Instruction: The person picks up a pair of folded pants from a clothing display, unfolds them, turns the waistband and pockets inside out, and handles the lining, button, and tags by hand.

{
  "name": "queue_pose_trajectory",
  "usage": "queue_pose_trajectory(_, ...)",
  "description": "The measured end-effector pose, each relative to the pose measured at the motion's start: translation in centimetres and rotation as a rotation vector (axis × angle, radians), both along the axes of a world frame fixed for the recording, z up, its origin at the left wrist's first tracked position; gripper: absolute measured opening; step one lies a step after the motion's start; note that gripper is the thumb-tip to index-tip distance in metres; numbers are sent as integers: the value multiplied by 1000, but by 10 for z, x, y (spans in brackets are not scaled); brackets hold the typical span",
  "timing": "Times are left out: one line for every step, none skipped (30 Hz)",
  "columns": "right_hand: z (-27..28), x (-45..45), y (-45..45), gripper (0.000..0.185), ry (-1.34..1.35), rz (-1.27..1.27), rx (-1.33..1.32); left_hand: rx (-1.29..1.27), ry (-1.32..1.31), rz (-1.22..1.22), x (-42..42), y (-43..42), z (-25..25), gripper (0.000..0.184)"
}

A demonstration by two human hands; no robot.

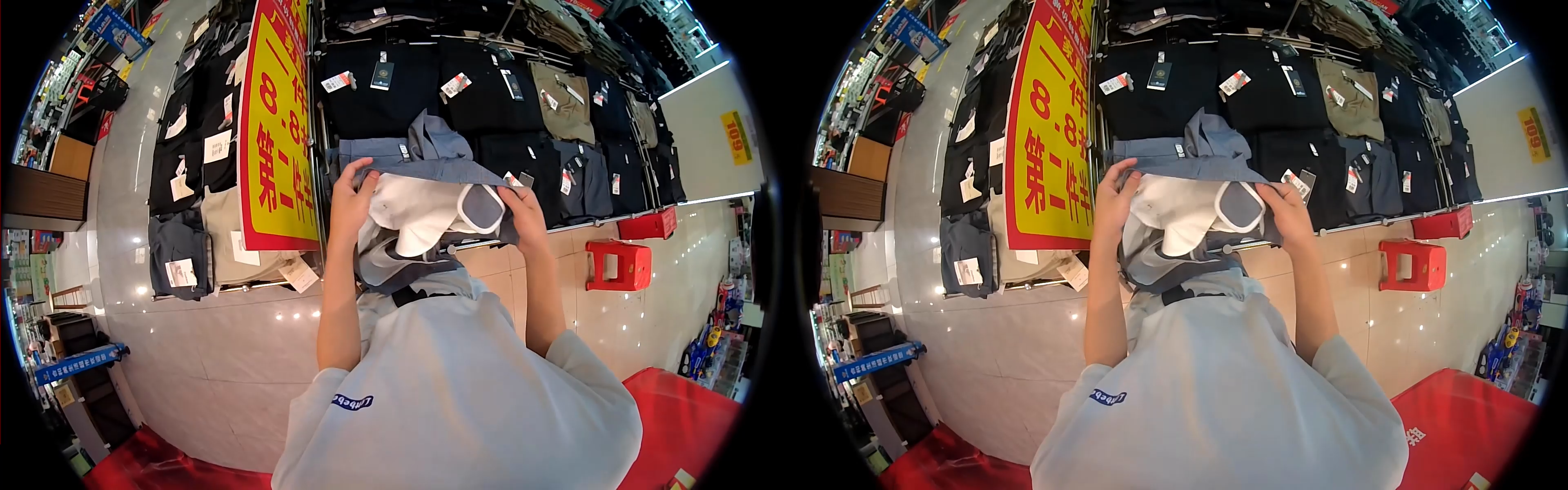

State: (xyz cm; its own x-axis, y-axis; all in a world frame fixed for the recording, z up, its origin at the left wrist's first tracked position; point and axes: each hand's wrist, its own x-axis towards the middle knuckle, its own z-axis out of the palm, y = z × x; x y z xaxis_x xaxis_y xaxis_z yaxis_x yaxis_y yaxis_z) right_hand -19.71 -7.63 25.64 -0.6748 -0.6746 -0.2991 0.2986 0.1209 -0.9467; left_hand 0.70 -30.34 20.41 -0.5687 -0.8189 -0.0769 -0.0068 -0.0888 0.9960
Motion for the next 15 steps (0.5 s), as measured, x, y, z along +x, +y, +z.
queue_pose_trajectory(0, -8, 3, 20, -2, 33, -10, -43, -27, 10, -1, 3, 2, 31)
queue_pose_trajectory(0, -16, 6, 19, -4, 66, -19, -86, -54, 21, -2, 5, 4, 32)
queue_pose_trajectory(1, -23, 7, 18, -6, 100, -29, -119, -50, 69, -4, 6, 1, 33)
queue_pose_trajectory(8, -27, 5, 16, 33, 118, 27, -151, -46, 118, -7, 6, -4, 33)
queue_pose_trajectory(24, -28, 1, 15, 94, 212, -7, -183, -43, 167, -8, 6, -2, 33)
queue_pose_trajectory(41, -28, -3, 14, 155, 308, -42, -150, -34, 168, -7, 5, -1, 34)
queue_pose_trajectory(57, -20, -9, 16, 280, 268, 8, -118, -24, 168, -3, 4, 10, 34)
queue_pose_trajectory(66, -18, -11, 19, 372, 271, 29, -85, -16, 167, 0, 4, 19, 35)
queue_pose_trajectory(68, -21, -11, 19, 401, 290, 36, -81, -18, 157, 3, 3, 23, 29)
queue_pose_trajectory(70, -25, -10, 19, 429, 307, 44, -45, -2, 166, 2, 4, 28, 26)
queue_pose_trajectory(68, -30, -8, 19, 443, 307, 73, -8, 14, 174, 0, 7, 34, 24)
queue_pose_trajectory(65, -37, -6, 20, 457, 307, 102, 29, 30, 183, -1, 9, 38, 21)
queue_pose_trajectory(64, -40, -5, 20, 471, 306, 131, 38, 29, 185, -1, 10, 39, 20)
queue_pose_trajectory(64, -42, -3, 20, 445, 312, 121, 46, 28, 187, -1, 10, 41, 19)
queue_pose_trajectory(65, -43, -3, 20, 420, 318, 110, 53, 28, 189, -2, 10, 42, 18)
